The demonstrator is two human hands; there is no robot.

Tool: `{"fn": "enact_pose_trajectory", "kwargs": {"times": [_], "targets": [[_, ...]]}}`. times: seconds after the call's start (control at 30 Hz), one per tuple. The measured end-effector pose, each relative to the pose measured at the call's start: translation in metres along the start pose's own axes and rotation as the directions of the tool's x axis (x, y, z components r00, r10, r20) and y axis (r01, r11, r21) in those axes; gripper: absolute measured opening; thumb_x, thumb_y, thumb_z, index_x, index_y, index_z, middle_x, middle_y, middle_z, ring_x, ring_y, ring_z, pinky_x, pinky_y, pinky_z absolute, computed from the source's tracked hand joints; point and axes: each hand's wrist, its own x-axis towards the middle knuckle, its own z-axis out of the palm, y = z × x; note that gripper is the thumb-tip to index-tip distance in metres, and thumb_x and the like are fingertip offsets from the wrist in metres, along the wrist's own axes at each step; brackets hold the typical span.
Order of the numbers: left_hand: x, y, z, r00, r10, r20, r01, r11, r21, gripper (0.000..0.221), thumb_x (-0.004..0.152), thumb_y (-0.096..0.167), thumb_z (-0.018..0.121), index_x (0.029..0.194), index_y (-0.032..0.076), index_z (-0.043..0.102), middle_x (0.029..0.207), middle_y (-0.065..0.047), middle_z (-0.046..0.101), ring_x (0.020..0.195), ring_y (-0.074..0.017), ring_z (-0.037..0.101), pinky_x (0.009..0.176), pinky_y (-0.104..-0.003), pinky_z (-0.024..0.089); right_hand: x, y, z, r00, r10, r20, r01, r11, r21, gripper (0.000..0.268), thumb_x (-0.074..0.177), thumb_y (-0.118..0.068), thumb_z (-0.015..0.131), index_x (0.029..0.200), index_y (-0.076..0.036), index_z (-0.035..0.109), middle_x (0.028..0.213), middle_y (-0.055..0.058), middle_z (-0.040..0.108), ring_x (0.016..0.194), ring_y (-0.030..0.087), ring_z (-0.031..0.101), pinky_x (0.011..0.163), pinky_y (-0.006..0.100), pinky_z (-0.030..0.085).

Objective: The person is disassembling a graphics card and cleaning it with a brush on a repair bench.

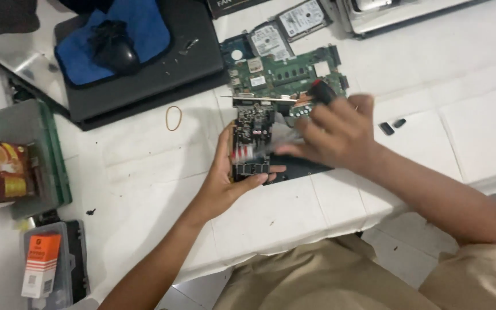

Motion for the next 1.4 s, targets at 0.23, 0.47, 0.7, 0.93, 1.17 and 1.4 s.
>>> {"fn": "enact_pose_trajectory", "kwargs": {"times": [0.23, 0.47, 0.7, 0.93, 1.17, 1.4], "targets": [[-0.004, 0.004, 0.006, 0.995, -0.096, -0.013, 0.097, 0.994, 0.046, 0.085, 0.098, 0.008, 0.063, 0.159, 0.017, 0.005, 0.157, -0.023, 0.044, 0.121, -0.0365, 0.068, 0.107, -0.044, 0.054, -0.017, 0.004, 0.006, 1.000, -0.001, 0.012, -0.001, 0.986, 0.164, 0.060, 0.097, -0.071, 0.070, 0.072, -0.020, 0.054, 0.067, -0.001, 0.062, 0.067, 0.018, 0.043, 0.085, 0.036, 0.028], [-0.004, 0.010, 0.003, 0.996, -0.074, 0.056, 0.075, 0.997, -0.018, 0.081, 0.101, 0.008, 0.060, 0.162, 0.016, 0.006, 0.155, -0.026, 0.047, 0.127, -0.0394, 0.064, 0.113, -0.048, 0.050, -0.025, 0.039, 0.013, 0.984, 0.178, -0.010, -0.176, 0.980, 0.091, 0.064, 0.099, -0.070, 0.070, 0.076, -0.010, 0.063, 0.070, 0.002, 0.057, 0.071, 0.022, 0.048, 0.094, 0.042, 0.029], [-0.008, 0.020, 0.007, 0.996, -0.094, 0.000, 0.094, 0.994, 0.051, 0.079, 0.098, 0.010, 0.063, 0.161, 0.009, 0.015, 0.158, -0.019, 0.042, 0.124, -0.0384, 0.066, 0.101, -0.042, 0.060, -0.032, 0.035, 0.013, 0.982, 0.181, 0.060, -0.190, 0.954, 0.234, 0.058, 0.094, -0.063, 0.069, 0.083, -0.007, 0.066, 0.072, 0.003, 0.059, 0.076, 0.023, 0.047, 0.094, 0.041, 0.031], [-0.008, 0.008, 0.002, 0.999, -0.035, 0.014, 0.034, 0.997, 0.065, 0.082, 0.093, -0.002, 0.063, 0.162, 0.005, 0.019, 0.143, -0.025, 0.056, 0.122, -0.0358, 0.064, 0.098, -0.042, 0.064, -0.033, 0.035, 0.005, 0.994, 0.070, 0.085, -0.091, 0.954, 0.286, 0.052, 0.085, -0.059, 0.086, 0.083, -0.011, 0.065, 0.067, 0.001, 0.058, 0.060, 0.023, 0.045, 0.076, 0.041, 0.037], [-0.009, -0.008, -0.004, 1.000, 0.015, -0.024, -0.011, 0.984, 0.175, 0.089, 0.086, 0.002, 0.074, 0.160, 0.004, 0.025, 0.145, -0.023, 0.055, 0.126, -0.0362, 0.061, 0.102, -0.044, 0.062, 0.004, -0.008, -0.019, 0.993, -0.087, 0.073, 0.058, 0.939, 0.339, 0.053, 0.076, -0.059, 0.090, 0.075, -0.015, 0.060, 0.064, -0.001, 0.056, 0.054, 0.019, 0.045, 0.059, 0.034, 0.037], [-0.008, -0.002, 0.006, 1.000, 0.003, -0.026, -0.001, 0.997, 0.071, 0.086, 0.089, 0.000, 0.070, 0.161, 0.004, 0.022, 0.142, -0.021, 0.057, 0.121, -0.0324, 0.064, 0.099, -0.041, 0.064, -0.030, 0.014, 0.005, 0.977, 0.133, 0.167, -0.145, 0.988, 0.060, 0.050, 0.091, -0.057, 0.084, 0.077, -0.012, 0.070, 0.064, 0.000, 0.059, 0.061, 0.018, 0.044, 0.085, 0.039, 0.036]]}}
